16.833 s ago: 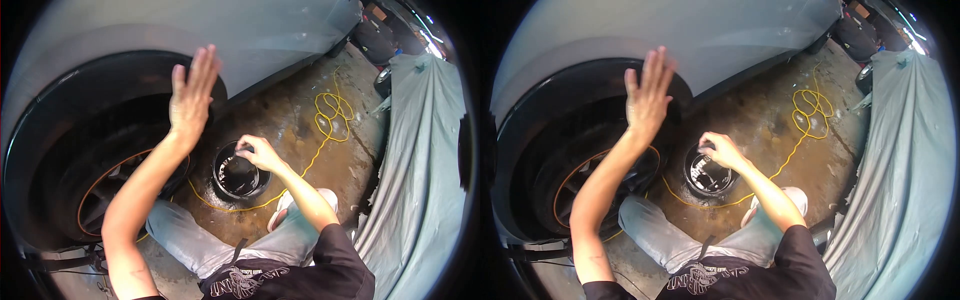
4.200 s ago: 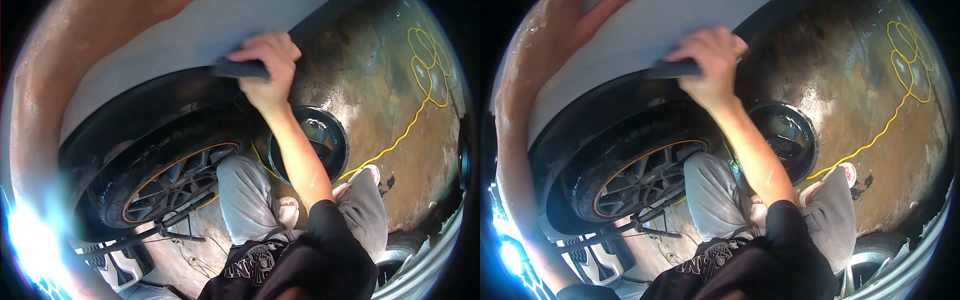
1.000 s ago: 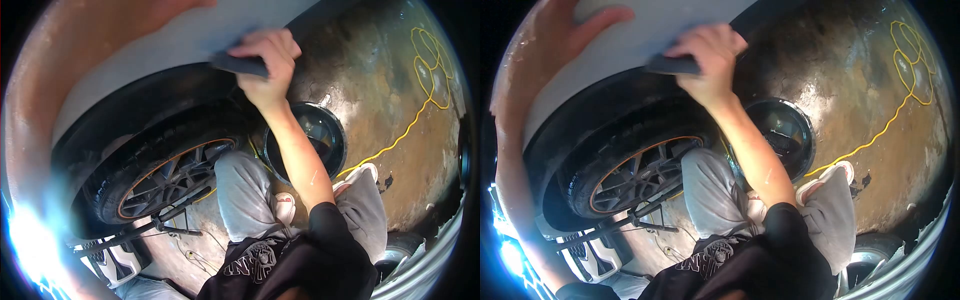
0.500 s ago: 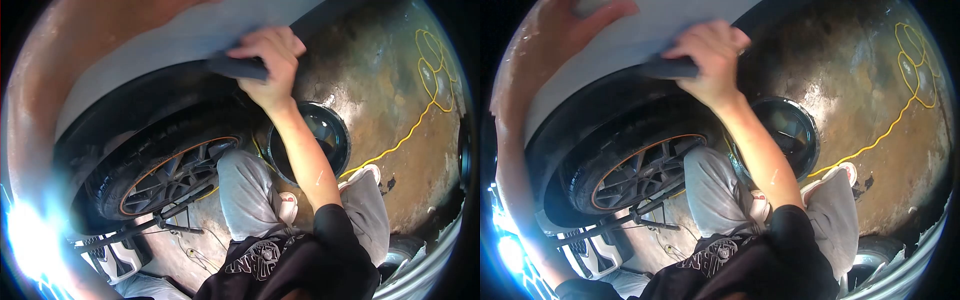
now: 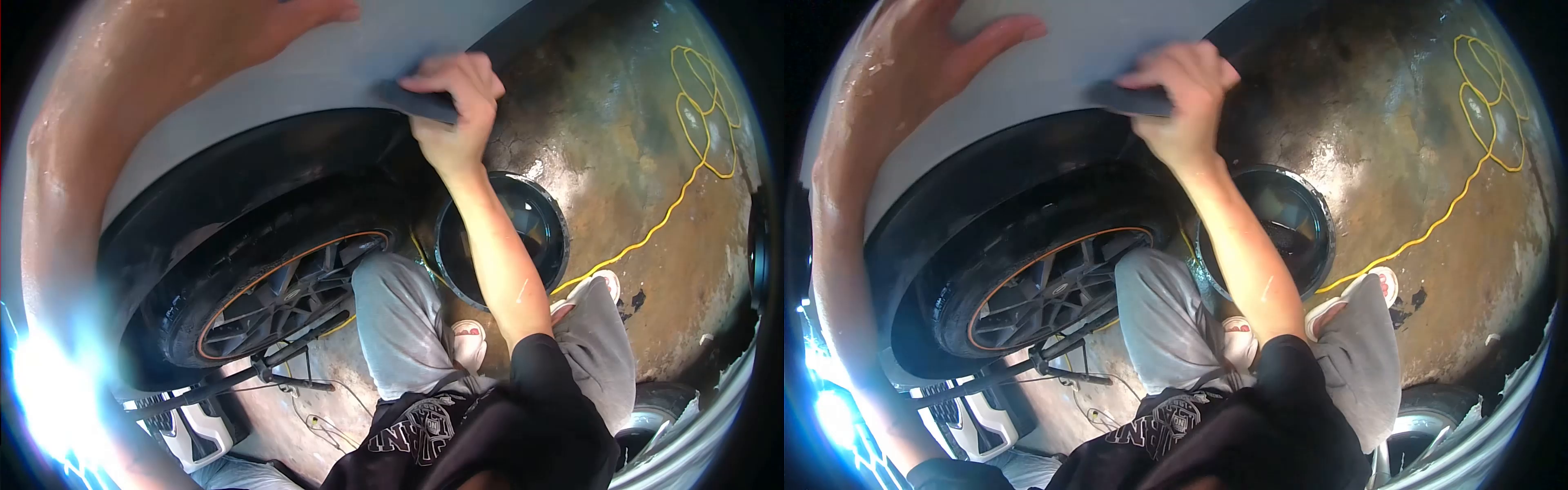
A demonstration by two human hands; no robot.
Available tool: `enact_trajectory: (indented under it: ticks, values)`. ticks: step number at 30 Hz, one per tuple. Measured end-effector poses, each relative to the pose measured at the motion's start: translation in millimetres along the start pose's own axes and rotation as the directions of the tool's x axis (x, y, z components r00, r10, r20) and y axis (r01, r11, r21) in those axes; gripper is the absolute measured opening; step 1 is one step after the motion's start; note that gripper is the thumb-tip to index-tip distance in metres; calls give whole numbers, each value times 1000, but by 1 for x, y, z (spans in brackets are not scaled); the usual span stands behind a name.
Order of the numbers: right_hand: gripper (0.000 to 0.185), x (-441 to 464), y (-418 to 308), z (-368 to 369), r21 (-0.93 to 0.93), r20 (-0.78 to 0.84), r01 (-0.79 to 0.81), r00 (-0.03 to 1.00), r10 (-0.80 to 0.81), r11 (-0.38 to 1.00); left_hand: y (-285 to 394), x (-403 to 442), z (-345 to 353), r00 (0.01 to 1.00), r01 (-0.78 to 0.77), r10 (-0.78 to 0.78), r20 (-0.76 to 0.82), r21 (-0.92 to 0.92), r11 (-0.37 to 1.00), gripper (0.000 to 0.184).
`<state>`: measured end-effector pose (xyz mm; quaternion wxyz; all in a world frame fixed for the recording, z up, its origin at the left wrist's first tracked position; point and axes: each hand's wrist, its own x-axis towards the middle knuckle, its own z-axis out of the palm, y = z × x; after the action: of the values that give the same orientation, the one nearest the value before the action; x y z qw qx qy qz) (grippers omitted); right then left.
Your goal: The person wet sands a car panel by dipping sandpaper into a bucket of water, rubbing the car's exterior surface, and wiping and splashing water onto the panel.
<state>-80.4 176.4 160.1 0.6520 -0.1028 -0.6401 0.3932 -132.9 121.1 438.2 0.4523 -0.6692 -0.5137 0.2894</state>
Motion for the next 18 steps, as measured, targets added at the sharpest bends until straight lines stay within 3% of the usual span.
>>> enact_trajectory:
  ticks: [2,3,5,7,10,13,16,18]
  values:
    - [21,44,-44,8,81,-2,99,995,-99,992,7,-2,0,998,-13,17,-58,67,998,70]
    - [21,40,-40,7,78,1,90,996,-91,993,8,1,-12,995,43,-41,90,-18,999,70]
    - [22,33,-21,3,19,5,76,997,-76,997,3,9,-19,971,105,-85,225,-79,991,71]
    - [24,-1,14,-6,-48,20,-35,999,36,998,-7,9,-15,990,34,-32,134,-14,999,70]
    - [24,26,-21,5,35,-3,45,999,-45,998,-10,3,0,999,-48,47,17,64,997,70]
    - [24,52,-56,14,161,4,99,995,-101,982,0,-2,5,998,-65,66,-12,83,994,68]
    - [27,7,-10,8,-2,-17,38,999,-38,999,-4,3,-2,999,-49,48,4,71,996,66]
    - [26,-8,-2,6,17,-33,-60,998,61,998,-4,6,-12,999,-33,32,23,37,999,64]
